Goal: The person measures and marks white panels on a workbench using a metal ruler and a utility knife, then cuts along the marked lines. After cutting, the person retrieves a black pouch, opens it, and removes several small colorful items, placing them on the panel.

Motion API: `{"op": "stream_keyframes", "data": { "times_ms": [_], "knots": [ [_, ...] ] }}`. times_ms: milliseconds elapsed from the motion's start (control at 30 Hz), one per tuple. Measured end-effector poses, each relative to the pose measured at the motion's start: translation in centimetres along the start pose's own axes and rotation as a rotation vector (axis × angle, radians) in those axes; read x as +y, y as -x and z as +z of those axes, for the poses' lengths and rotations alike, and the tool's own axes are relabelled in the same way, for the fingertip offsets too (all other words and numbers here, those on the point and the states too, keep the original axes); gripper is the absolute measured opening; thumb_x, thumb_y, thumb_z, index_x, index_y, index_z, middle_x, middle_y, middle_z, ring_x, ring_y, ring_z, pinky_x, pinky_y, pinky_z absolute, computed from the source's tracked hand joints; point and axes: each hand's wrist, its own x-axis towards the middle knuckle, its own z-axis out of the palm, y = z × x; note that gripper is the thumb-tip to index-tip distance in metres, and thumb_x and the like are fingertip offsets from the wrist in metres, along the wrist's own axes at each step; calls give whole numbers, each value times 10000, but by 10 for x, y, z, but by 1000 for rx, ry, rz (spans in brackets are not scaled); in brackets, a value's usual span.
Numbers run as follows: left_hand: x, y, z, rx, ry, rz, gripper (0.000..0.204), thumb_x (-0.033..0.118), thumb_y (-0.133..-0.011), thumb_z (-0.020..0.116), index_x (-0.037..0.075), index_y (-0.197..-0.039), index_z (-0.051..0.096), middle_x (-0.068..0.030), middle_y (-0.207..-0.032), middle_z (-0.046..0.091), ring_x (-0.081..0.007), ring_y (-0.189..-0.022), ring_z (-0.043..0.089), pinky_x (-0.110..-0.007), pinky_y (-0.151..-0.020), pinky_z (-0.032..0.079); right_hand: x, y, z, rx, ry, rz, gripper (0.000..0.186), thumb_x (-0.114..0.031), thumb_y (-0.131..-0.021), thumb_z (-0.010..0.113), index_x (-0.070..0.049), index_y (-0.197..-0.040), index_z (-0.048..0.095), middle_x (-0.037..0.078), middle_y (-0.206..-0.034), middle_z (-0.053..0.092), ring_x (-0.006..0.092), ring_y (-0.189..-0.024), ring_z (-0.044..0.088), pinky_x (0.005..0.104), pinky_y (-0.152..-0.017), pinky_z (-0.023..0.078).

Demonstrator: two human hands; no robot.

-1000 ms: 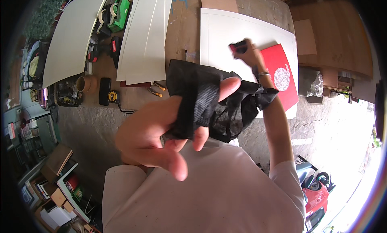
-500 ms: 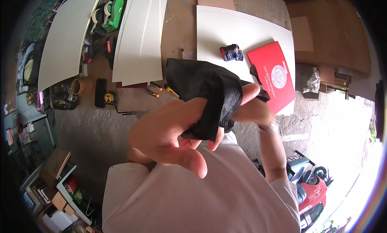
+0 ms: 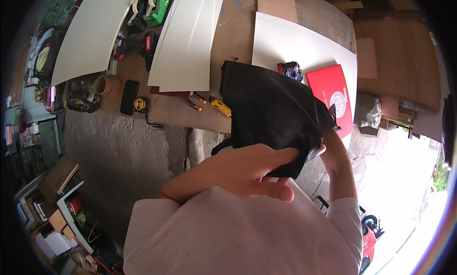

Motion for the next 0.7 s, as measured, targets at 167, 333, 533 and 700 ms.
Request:
{"op": "stream_keyframes", "data": {
  "times_ms": [167,333,533,700],
  "knots": [
    [-10,8,-4,171,-83,-27,583,507,-963,664,11,-1234,518,-61,-770,651,-224,-587,617,-327,-543,463,33,-78,27,143,209,145,502,-187,-844,735,-30,-1288,560,153,-1248,661,387,-1027,678,460,-863,571],
    [-9,9,-37,376,-348,-38,484,284,-991,694,30,-1374,543,-16,-782,639,-149,-644,600,-280,-634,488,38,-59,65,212,281,247,573,-179,-803,768,-35,-1306,533,151,-1285,644,400,-1045,669,471,-861,573],
    [28,-13,-139,788,-609,272,491,277,-1100,454,90,-1552,414,22,-752,616,0,-502,389,-188,-464,342,30,24,43,667,-373,-256,942,-151,-624,941,-16,-1396,418,247,-1410,548,410,-1237,592,468,-1042,512],
    [140,-60,-240,1028,-1094,366,499,144,-1107,383,185,-1602,332,-67,-1020,644,-97,-659,571,-225,-591,508,49,77,24,1500,-601,-435,791,-334,-866,798,-16,-1485,423,178,-1425,556,333,-1242,601,522,-1068,511]
  ]
}}
